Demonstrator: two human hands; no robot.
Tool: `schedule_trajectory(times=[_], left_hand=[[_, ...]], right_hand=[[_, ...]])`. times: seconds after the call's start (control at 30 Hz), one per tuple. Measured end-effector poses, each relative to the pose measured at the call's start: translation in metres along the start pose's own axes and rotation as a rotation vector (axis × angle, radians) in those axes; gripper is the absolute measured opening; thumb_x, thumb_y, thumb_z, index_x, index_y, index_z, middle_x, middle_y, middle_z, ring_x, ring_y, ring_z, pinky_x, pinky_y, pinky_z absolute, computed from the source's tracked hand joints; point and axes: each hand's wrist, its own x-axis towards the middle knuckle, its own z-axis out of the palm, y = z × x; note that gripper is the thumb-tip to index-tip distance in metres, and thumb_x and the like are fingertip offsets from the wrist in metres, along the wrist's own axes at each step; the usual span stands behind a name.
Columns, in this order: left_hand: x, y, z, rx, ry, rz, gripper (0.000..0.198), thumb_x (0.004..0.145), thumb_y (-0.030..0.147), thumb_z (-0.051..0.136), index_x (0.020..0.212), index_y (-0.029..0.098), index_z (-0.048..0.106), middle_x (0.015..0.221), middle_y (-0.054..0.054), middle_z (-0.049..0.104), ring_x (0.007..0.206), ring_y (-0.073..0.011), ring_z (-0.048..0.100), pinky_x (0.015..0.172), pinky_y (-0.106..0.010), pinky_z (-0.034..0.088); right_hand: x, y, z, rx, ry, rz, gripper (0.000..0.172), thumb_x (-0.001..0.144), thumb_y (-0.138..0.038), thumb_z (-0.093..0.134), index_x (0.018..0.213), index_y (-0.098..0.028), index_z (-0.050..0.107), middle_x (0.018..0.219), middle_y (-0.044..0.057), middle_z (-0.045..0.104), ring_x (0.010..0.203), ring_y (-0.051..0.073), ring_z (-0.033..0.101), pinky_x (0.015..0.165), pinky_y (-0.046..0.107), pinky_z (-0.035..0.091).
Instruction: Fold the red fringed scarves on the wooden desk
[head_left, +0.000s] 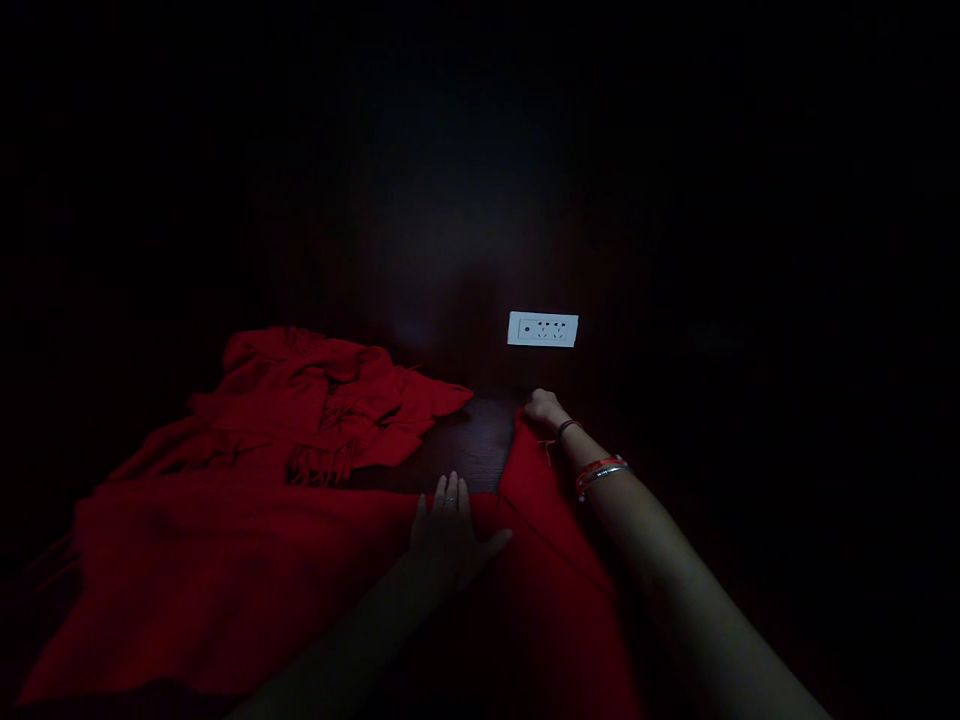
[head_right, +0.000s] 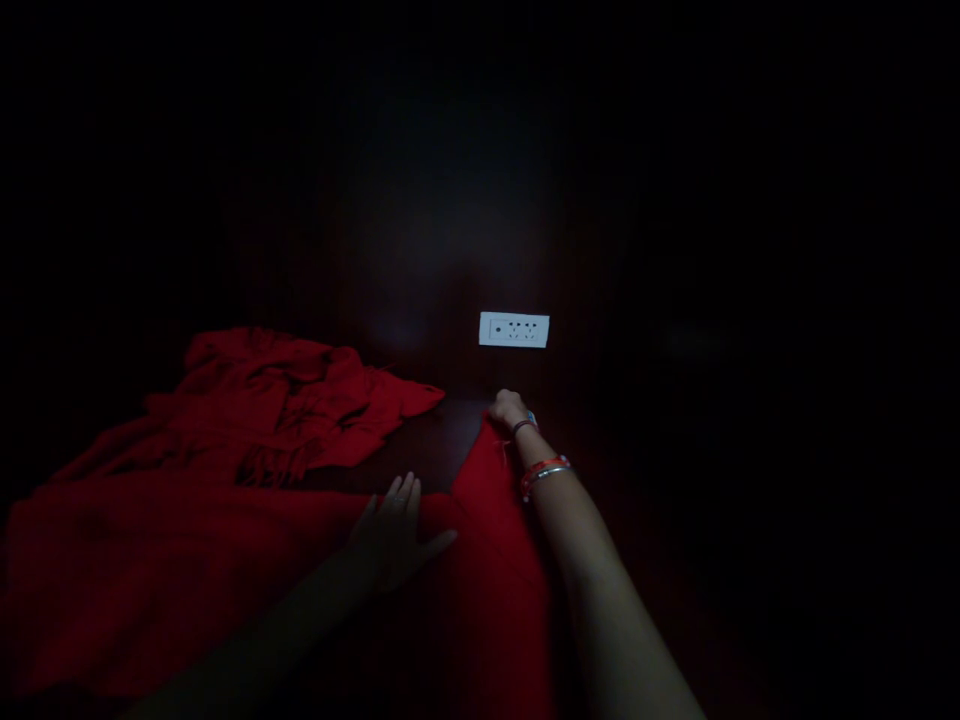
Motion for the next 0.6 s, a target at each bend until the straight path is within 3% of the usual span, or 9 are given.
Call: schedule_trajectory(times=[0.17,0.27,0.47,0.6], left_hand=[[-0.001,0.001,-0.001,0.002,-0.005,-0.001,0.089,0.068,0.066,0.023,0.125,-0.002,0.023,0.132,-0.017,0.017,0.121,-0.0288,0.012,0.095,-0.046,0.017],[-0.001,0.001,-0.003,-0.003,-0.024,-0.001,0.090,0.068,0.066,0.022,0.126,-0.003,0.021,0.132,-0.017,0.015,0.121,-0.0291,0.011,0.095,-0.045,0.016],[0.000,-0.001,-0.002,-0.030,-0.033,0.010,0.091,0.067,0.068,0.021,0.126,-0.001,0.022,0.132,-0.018,0.015,0.121,-0.0306,0.009,0.096,-0.046,0.015],[-0.001,0.000,-0.001,-0.028,-0.030,0.006,0.091,0.067,0.067,0.023,0.126,-0.002,0.022,0.132,-0.018,0.015,0.121,-0.0304,0.010,0.096,-0.045,0.015]], right_hand=[[0.006,-0.001,0.005,0.062,-0.021,-0.054,0.019,0.065,-0.024,0.057,0.079,-0.012,0.063,0.076,0.007,0.063,0.065,0.012,0.058,0.049,0.015,0.038],[0.006,-0.005,0.006,0.098,0.004,-0.093,0.019,0.065,-0.022,0.058,0.083,-0.016,0.063,0.081,0.003,0.063,0.070,0.010,0.058,0.052,0.012,0.038],[0.010,-0.005,0.008,0.092,0.134,-0.049,0.025,0.071,-0.014,0.046,0.091,-0.014,0.061,0.090,0.009,0.062,0.081,0.016,0.058,0.058,0.016,0.039],[0.010,-0.005,0.015,0.057,0.136,-0.084,0.020,0.071,-0.017,0.050,0.086,-0.014,0.063,0.087,0.009,0.063,0.082,0.017,0.057,0.062,0.017,0.039]])
